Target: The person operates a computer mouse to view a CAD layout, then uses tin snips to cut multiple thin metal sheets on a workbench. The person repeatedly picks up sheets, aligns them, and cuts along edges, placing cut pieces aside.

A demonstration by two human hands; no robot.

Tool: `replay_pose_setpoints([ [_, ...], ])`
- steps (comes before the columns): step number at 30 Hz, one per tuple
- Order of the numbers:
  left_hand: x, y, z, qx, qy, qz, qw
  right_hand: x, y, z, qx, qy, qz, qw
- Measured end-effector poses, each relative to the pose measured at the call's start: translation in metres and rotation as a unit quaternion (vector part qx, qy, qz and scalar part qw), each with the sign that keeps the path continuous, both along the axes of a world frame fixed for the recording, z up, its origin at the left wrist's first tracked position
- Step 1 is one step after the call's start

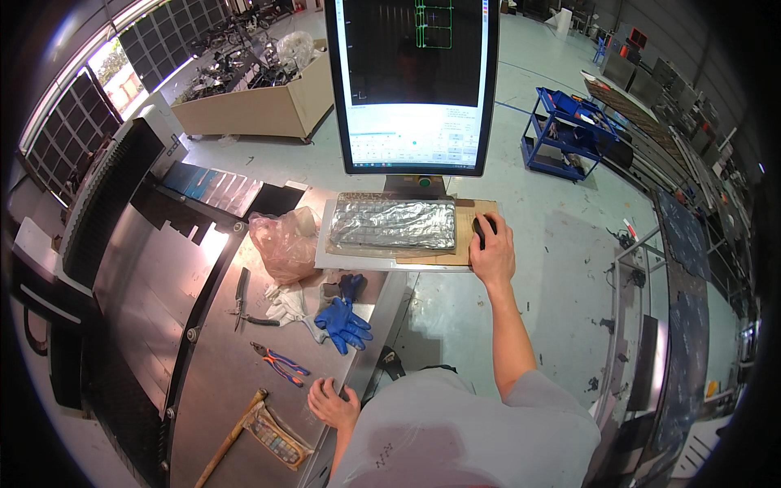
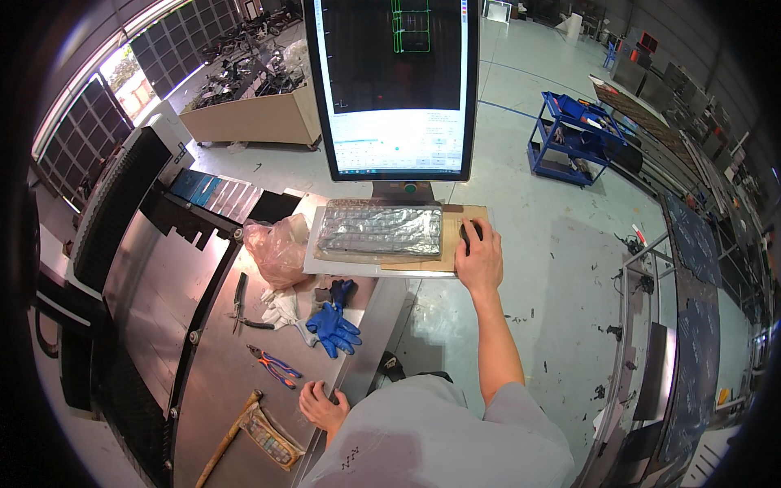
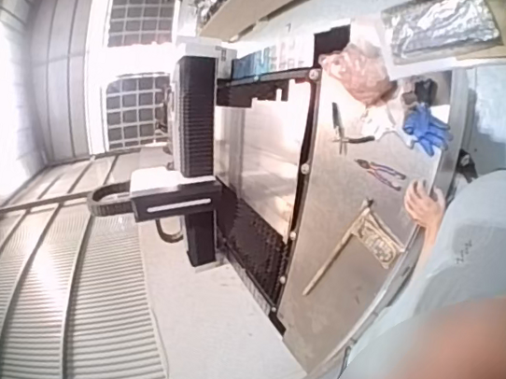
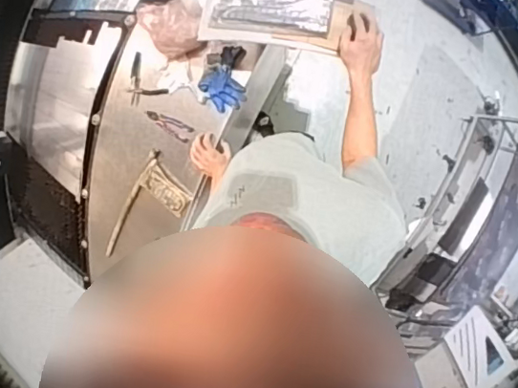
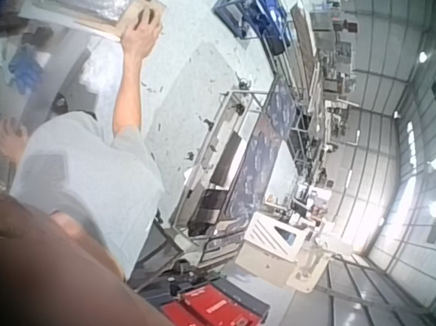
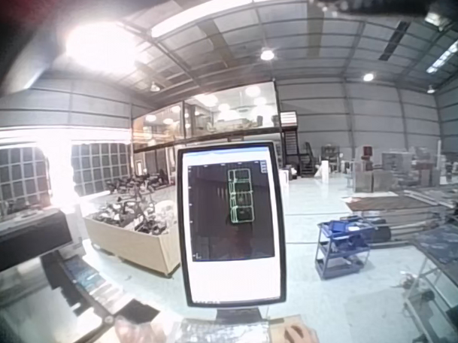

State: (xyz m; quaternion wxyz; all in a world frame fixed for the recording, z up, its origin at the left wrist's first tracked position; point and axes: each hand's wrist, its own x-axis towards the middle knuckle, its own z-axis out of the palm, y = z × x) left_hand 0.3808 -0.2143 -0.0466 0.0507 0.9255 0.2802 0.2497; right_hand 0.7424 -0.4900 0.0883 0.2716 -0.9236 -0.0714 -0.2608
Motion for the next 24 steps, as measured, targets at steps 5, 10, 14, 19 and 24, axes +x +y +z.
replay_pose_setpoints([
  [5, 0.0004, -0.0006, 0.0016, -0.005, -0.001, -0.001, 1.000, -0.0010, -0.0003, 0.0020, -0.001, 0.006, 0.003, 1.000],
  [10, 0.0003, -0.0007, 0.0016, -0.005, 0.000, 0.001, 1.000, 0.0002, -0.0014, -0.0002, -0.007, -0.007, 0.012, 1.000],
  [14, 0.0004, -0.0004, 0.0011, -0.002, -0.002, 0.002, 1.000, 0.0018, -0.0013, -0.0025, -0.008, -0.008, 0.008, 1.000],
  [19, 0.0003, -0.0007, 0.0019, -0.002, -0.002, 0.001, 1.000, 0.0012, -0.0013, -0.0022, -0.007, -0.009, 0.011, 1.000],
  [24, 0.0009, -0.0012, 0.0032, -0.008, 0.003, 0.004, 1.000, -0.0003, -0.0004, 0.0011, -0.013, -0.001, 0.005, 1.000],
])
